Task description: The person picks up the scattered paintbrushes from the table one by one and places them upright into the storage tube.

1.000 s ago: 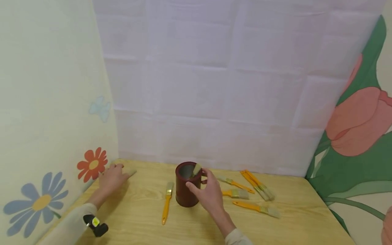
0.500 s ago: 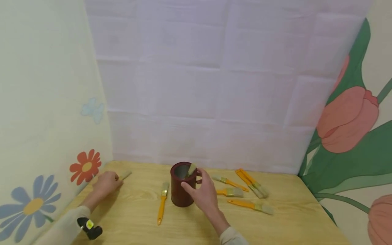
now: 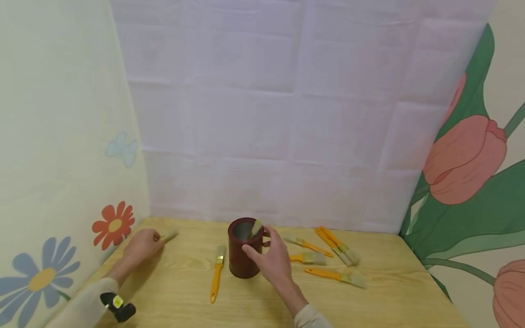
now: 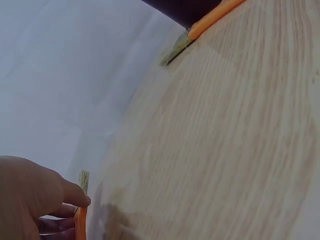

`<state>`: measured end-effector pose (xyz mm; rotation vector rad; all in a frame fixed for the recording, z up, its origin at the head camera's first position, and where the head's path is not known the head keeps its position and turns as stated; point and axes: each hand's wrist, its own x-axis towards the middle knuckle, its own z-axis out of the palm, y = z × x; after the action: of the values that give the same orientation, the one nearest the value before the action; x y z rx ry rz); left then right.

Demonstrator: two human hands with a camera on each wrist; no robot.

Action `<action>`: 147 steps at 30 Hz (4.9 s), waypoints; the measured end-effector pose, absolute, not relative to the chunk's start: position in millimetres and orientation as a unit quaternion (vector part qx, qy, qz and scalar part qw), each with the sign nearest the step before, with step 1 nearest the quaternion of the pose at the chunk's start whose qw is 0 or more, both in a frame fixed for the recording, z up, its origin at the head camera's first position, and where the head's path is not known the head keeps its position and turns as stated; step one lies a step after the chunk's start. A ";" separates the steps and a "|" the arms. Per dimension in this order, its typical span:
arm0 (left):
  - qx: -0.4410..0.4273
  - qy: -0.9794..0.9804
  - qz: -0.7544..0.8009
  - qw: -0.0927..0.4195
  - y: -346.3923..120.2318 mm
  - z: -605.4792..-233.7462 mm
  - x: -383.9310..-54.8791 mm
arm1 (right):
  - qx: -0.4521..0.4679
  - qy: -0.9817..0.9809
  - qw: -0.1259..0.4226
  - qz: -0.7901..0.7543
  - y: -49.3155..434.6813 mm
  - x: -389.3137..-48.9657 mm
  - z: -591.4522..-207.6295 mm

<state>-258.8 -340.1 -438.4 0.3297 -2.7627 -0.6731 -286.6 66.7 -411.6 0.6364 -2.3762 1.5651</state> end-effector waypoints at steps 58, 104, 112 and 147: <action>-0.147 -0.862 -0.413 0.255 -137.1 -346.5 -266.6 | 0.227 -0.806 0.104 0.536 56.6 -283.1 -407.5; 0.064 -0.972 -0.208 0.090 -174.6 -428.4 -251.8 | 0.223 -0.806 0.097 0.540 54.8 -280.8 -410.6; 0.043 -0.972 -0.207 0.100 -181.7 -422.6 -253.3 | 0.227 -0.803 0.100 0.541 55.3 -277.9 -408.5; 0.023 -0.963 -0.232 0.132 -207.7 -403.0 -259.4 | 0.228 -0.805 0.090 0.541 50.3 -278.8 -407.0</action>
<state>-259.4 -207.7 -403.0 0.0665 -2.7967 -0.6742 -278.8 50.3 -407.0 0.6769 -2.3935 1.6084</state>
